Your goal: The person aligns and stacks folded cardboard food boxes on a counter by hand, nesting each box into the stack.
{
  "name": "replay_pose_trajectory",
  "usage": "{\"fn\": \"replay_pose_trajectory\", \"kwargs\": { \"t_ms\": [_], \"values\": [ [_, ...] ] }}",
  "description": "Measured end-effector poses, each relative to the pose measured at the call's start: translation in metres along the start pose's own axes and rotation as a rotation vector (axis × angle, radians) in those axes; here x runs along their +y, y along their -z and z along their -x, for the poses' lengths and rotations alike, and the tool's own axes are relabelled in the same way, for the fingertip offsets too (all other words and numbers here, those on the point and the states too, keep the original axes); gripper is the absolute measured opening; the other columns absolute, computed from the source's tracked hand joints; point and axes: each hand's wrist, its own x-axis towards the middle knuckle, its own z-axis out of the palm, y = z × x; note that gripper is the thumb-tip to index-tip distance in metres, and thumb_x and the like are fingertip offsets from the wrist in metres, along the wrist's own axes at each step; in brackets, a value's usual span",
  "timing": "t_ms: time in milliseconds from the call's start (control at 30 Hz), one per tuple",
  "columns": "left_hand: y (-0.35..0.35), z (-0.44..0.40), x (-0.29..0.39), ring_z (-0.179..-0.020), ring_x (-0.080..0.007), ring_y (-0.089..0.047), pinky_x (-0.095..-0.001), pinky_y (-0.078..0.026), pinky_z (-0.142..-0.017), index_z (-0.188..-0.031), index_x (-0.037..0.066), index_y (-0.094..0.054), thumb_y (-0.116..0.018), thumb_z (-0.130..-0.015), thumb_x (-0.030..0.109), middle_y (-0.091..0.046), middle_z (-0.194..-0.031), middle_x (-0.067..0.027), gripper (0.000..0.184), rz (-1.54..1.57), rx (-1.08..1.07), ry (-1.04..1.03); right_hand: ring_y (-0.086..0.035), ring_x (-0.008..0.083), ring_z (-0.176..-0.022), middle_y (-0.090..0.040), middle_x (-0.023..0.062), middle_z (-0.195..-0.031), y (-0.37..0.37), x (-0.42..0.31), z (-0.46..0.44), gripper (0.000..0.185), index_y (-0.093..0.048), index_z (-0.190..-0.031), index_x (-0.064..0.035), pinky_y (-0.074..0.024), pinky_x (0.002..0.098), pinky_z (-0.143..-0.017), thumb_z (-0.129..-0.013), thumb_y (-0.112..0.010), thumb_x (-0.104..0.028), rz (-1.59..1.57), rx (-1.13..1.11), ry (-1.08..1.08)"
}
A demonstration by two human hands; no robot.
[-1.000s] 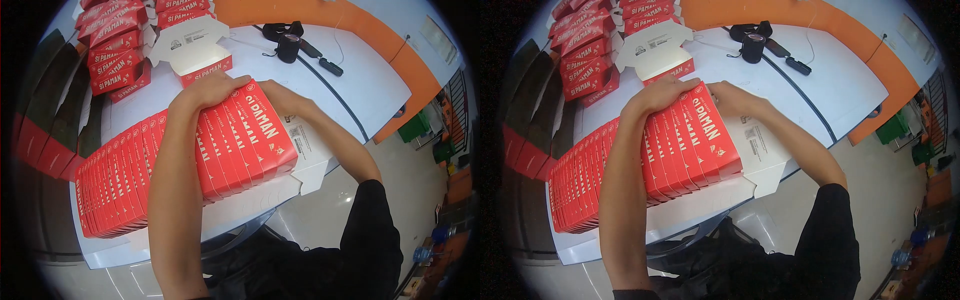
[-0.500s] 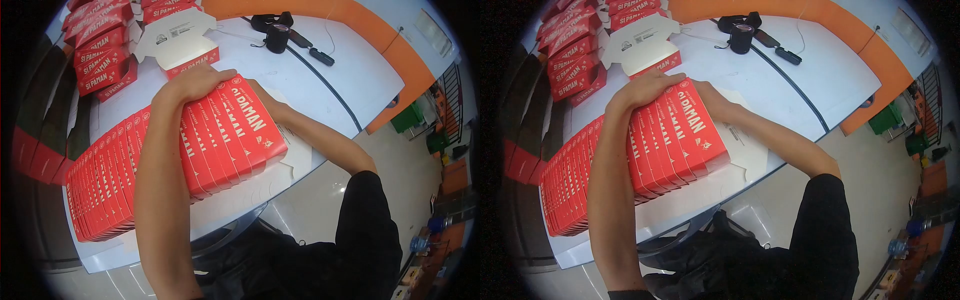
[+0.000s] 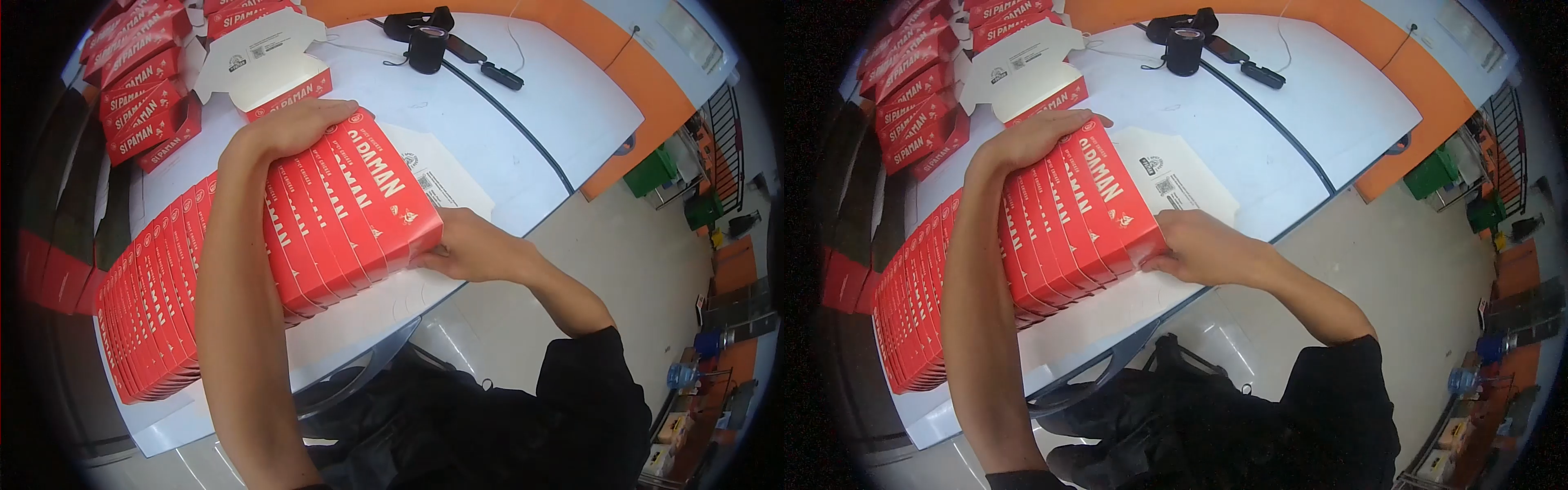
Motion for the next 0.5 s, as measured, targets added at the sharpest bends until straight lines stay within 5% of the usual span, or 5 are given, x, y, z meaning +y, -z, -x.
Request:
{"fn": "replay_pose_trajectory", "kwargs": {
  "t_ms": [133,233,400,500],
  "values": [
    [-0.001,-0.008,-0.010,-0.106,-0.0172,-0.070,-0.0315,-0.055,-0.096,-0.138,0.016,-0.067,-0.035,-0.109,0.048,-0.069,-0.130,-0.0106,0.054,-0.084,0.092,0.042,-0.064,0.0371,-0.094,-0.066,0.0181,-0.095,0.007,-0.002,0.005,0.026,-0.066,-0.103,0.0019,-0.0530,0.0430,-0.083,-0.087,-0.079,-0.013,0.017,0.128,0.000],
    [0.001,-0.009,-0.010,-0.112,-0.0199,-0.070,-0.0350,-0.053,-0.099,-0.135,0.015,-0.068,-0.038,-0.105,0.054,-0.068,-0.135,-0.0102,0.058,-0.053,0.072,0.060,-0.065,0.0343,-0.089,-0.062,0.0166,-0.089,-0.007,-0.002,0.011,0.025,-0.064,-0.098,0.0013,-0.0536,0.0415,-0.076,-0.083,-0.081,-0.011,0.057,0.259,0.048],
    [-0.002,-0.008,-0.012,-0.112,-0.0216,-0.071,-0.0363,-0.053,-0.099,-0.131,0.010,-0.069,-0.043,-0.102,0.057,-0.069,-0.133,-0.0102,0.061,-0.038,0.069,-0.052,-0.070,0.0280,-0.083,-0.065,0.0135,-0.097,-0.036,-0.018,0.016,0.030,-0.066,-0.111,-0.0004,-0.0571,0.0374,-0.073,-0.084,-0.079,-0.004,-0.122,0.301,-0.091],
    [-0.003,-0.014,-0.014,-0.103,-0.0170,-0.069,-0.0313,-0.054,-0.097,-0.133,0.014,-0.070,-0.036,-0.110,0.047,-0.070,-0.127,-0.0111,0.053,-0.154,0.145,-0.001,-0.072,0.0262,-0.083,-0.068,0.0137,-0.105,-0.041,-0.034,0.017,0.036,-0.066,-0.120,-0.0021,-0.0585,0.0362,-0.075,-0.086,-0.078,-0.003,-0.168,0.299,-0.096]
  ]
}}
